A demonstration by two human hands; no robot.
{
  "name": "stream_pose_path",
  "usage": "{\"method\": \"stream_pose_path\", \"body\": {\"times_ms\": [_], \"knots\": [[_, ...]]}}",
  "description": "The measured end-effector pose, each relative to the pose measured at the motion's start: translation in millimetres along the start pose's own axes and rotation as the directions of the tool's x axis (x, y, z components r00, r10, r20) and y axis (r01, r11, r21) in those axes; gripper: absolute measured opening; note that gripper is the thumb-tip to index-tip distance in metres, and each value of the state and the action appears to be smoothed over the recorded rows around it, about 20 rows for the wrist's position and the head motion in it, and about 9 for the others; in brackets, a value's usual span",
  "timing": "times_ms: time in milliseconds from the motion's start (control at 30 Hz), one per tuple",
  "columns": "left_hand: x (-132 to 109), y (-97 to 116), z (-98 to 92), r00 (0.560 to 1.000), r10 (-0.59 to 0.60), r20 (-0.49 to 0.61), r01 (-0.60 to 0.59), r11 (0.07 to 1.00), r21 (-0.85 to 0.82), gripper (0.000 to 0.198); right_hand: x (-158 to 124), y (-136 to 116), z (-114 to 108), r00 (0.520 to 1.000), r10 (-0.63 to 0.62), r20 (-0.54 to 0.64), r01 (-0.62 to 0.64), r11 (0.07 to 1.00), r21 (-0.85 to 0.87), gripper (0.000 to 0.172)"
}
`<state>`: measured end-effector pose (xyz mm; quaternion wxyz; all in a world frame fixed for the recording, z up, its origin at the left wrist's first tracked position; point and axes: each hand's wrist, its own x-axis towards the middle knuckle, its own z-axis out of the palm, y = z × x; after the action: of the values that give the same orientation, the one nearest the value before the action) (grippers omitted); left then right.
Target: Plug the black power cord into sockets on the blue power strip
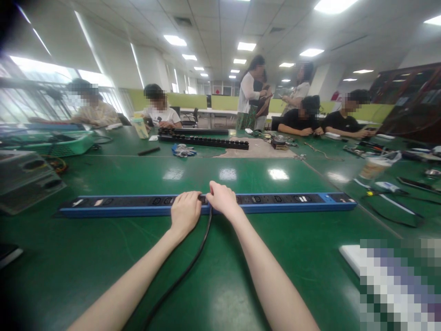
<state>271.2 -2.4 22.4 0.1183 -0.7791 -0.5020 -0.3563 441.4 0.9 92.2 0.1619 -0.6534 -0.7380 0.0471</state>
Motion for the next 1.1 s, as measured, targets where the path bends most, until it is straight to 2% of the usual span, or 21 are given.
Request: {"method": "stream_pose_path", "body": {"times_ms": [100, 267, 367, 433, 567, 633, 700, 767, 900, 1000, 1100], "knots": [[0, 0, -0.4, 1.0, 0.005, -0.004, -0.005, 1.0, 0.0, 0.032, -5, -1, -2, 0.999, -0.018, -0.037, 0.018, 1.0, -0.012, 0.011], [0, -1, 0.6, 1.0, 0.018, -0.011, -0.018, 1.0, -0.003, 0.031, -7, 5, -2, 0.996, -0.081, -0.039, 0.084, 0.992, 0.093, 0.008], [0, -1, 1.1, 1.0, 0.015, -0.009, -0.015, 1.0, -0.009, 0.032, -3, 6, -9, 0.992, -0.08, -0.097, 0.095, 0.983, 0.159, 0.009], [0, -2, 1.3, 1.0, 0.01, -0.008, -0.01, 1.0, -0.013, 0.032, -3, 5, -29, 0.981, -0.06, -0.184, 0.106, 0.961, 0.255, 0.011], [0, -2, 1.7, 1.0, 0.008, -0.013, -0.009, 1.0, -0.02, 0.032, -21, 6, -98, 0.909, -0.029, -0.416, 0.212, 0.891, 0.401, 0.018], [0, -2, 2.1, 1.0, 0.005, -0.019, -0.006, 1.0, -0.021, 0.033, -35, 17, -127, 0.895, -0.029, -0.444, 0.223, 0.893, 0.39, 0.023], [0, -2, 2.7, 1.0, -0.001, -0.019, 0.0, 1.0, -0.019, 0.033, -46, 39, -136, 0.912, 0.0, -0.411, 0.157, 0.924, 0.349, 0.023], [0, -2, 3.5, 1.0, -0.005, -0.016, 0.004, 1.0, -0.017, 0.033, -51, 68, -126, 0.937, 0.016, -0.348, 0.09, 0.955, 0.284, 0.021], [0, -1, 4.3, 1.0, -0.006, -0.016, 0.006, 1.0, -0.024, 0.034, -43, 122, -80, 0.995, 0.004, -0.096, 0.019, 0.971, 0.239, 0.02], [0, -1, 4.3, 1.0, -0.009, -0.011, 0.008, 1.0, -0.023, 0.034, -36, 138, -59, 0.999, -0.016, -0.044, 0.027, 0.967, 0.254, 0.017], [1, -1, 4.2, 1.0, -0.009, 0.004, 0.009, 1.0, -0.012, 0.034, -33, 138, -54, 0.998, -0.035, -0.056, 0.045, 0.981, 0.19, 0.013]]}}
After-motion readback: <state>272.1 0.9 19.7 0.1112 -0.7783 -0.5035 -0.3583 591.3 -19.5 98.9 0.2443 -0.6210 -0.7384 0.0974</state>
